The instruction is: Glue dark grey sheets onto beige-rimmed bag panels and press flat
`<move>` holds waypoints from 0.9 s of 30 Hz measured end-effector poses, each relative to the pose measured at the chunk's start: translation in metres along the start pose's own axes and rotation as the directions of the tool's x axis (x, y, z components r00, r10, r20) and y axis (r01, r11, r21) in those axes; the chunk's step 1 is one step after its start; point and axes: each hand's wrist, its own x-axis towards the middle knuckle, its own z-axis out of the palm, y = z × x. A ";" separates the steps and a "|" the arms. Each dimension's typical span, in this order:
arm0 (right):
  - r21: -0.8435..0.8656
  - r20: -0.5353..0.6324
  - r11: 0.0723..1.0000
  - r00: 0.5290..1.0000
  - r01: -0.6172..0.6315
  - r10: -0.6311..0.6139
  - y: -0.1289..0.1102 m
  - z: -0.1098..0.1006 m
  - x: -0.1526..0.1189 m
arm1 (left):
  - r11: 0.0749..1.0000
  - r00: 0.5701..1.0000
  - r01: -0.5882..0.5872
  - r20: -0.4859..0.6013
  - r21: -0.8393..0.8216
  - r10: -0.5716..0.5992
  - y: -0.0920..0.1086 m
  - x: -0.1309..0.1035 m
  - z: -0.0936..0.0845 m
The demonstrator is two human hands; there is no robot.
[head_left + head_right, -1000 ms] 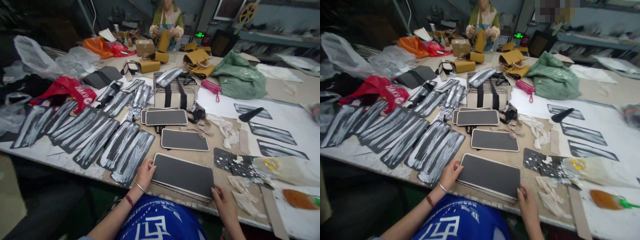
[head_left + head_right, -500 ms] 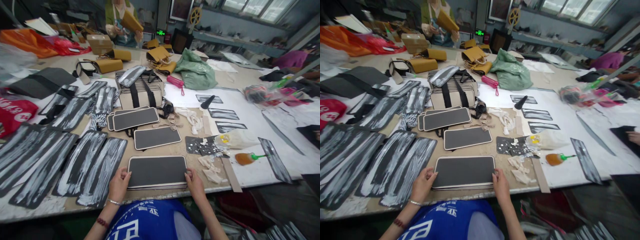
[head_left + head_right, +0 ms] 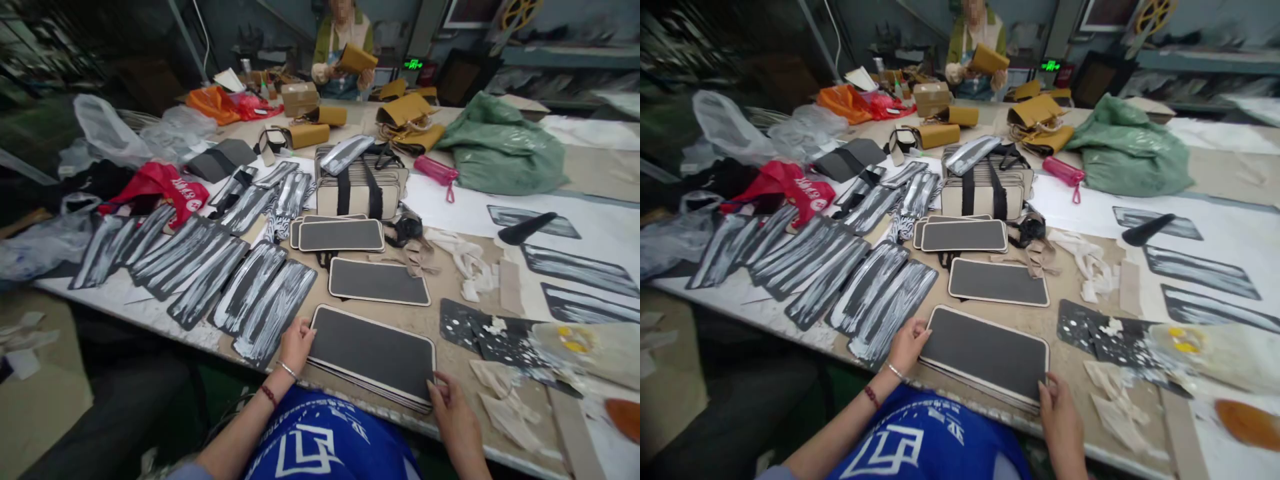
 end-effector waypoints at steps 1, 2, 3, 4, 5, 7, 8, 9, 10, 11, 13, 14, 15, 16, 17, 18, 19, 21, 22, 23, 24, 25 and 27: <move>-0.010 -0.005 1.000 1.000 0.001 -0.001 0.000 -0.001 0.000 | 1.000 1.000 0.002 0.000 0.001 -0.002 0.000 0.000 0.000; -0.017 -0.011 1.000 1.000 0.004 -0.005 -0.001 -0.001 0.000 | 1.000 1.000 0.003 0.003 0.006 -0.003 0.000 0.000 0.001; -0.021 -0.016 1.000 1.000 0.010 -0.011 -0.001 -0.002 -0.001 | 1.000 1.000 0.004 0.005 0.014 -0.004 0.000 0.000 0.001; -0.024 -0.022 1.000 1.000 0.017 -0.018 -0.002 -0.002 -0.001 | 1.000 1.000 0.004 0.007 0.025 -0.004 0.000 0.000 0.001; -0.026 -0.025 0.999 0.999 0.024 -0.024 -0.002 -0.002 0.000 | 0.999 1.000 0.004 0.011 0.034 -0.004 0.000 0.000 0.001; -0.029 -0.026 0.999 0.999 0.026 -0.026 -0.002 -0.001 0.000 | 0.999 1.000 0.003 0.019 0.045 -0.004 0.000 0.001 0.001; -0.030 -0.026 0.999 0.999 0.023 -0.024 -0.002 -0.001 -0.001 | 0.999 1.000 0.000 0.026 0.046 -0.002 0.000 0.001 0.001; -0.029 -0.028 0.999 0.999 0.022 -0.023 -0.003 -0.001 -0.001 | 0.999 0.999 -0.004 0.035 0.047 0.002 -0.001 0.000 0.000; -0.022 -0.030 0.999 0.999 0.026 -0.027 -0.004 0.000 -0.002 | 0.999 0.999 -0.010 0.045 0.048 0.008 -0.001 0.000 0.000; -0.011 -0.034 0.999 0.999 0.035 -0.035 -0.005 0.000 -0.003 | 0.998 0.998 -0.017 0.053 0.055 0.014 0.000 -0.001 -0.001; 0.020 -0.048 0.998 0.997 0.056 -0.055 -0.008 0.000 -0.006 | 0.996 0.998 -0.025 0.062 0.083 0.020 0.000 -0.002 -0.002; 0.034 -0.057 0.997 0.996 0.064 -0.062 -0.009 0.000 -0.007 | 0.995 0.998 -0.026 0.064 0.101 0.019 0.000 -0.001 -0.002; 0.044 -0.068 0.997 0.996 0.069 -0.066 -0.010 0.000 -0.008 | 0.993 0.998 -0.026 0.066 0.118 0.019 -0.001 -0.001 -0.002; 0.051 -0.081 0.996 0.994 0.073 -0.068 -0.011 0.000 -0.008 | 0.991 0.997 -0.028 0.069 0.131 0.019 -0.001 0.000 -0.002; 0.054 -0.095 0.996 0.993 0.075 -0.069 -0.012 0.001 -0.009 | 0.990 0.997 -0.031 0.074 0.137 0.021 -0.002 0.001 -0.001; 0.057 -0.103 0.995 0.992 0.078 -0.072 -0.013 0.001 -0.009 | 0.989 0.996 -0.037 0.080 0.141 0.026 -0.003 0.001 -0.001; 0.059 -0.111 0.995 0.991 0.078 -0.072 -0.013 0.001 -0.010 | 0.989 0.996 -0.044 0.084 0.144 0.032 -0.003 0.002 0.000; 0.065 -0.106 0.995 0.992 0.075 -0.067 -0.014 0.001 -0.011 | 0.988 0.996 -0.054 0.082 0.148 0.042 -0.005 0.002 0.000; 0.070 -0.096 0.995 0.993 0.071 -0.064 -0.014 0.001 -0.011 | 0.987 0.996 -0.057 0.078 0.148 0.046 -0.005 0.002 0.001; 0.074 -0.085 0.995 0.994 0.069 -0.062 -0.014 0.001 -0.011 | 0.987 0.996 -0.059 0.072 0.149 0.049 -0.005 0.002 0.001; 0.074 -0.078 0.995 0.995 0.067 -0.061 -0.014 0.001 -0.011 | 0.987 0.997 -0.057 0.066 0.151 0.047 -0.005 0.002 0.001; 0.072 -0.075 0.995 0.995 0.066 -0.060 -0.014 0.001 -0.011 | 0.986 0.997 -0.053 0.061 0.155 0.044 -0.004 0.002 0.000; 0.058 -0.082 0.997 0.995 0.060 -0.055 -0.014 0.001 -0.011 | 0.985 0.998 -0.045 0.057 0.166 0.036 -0.001 0.001 0.000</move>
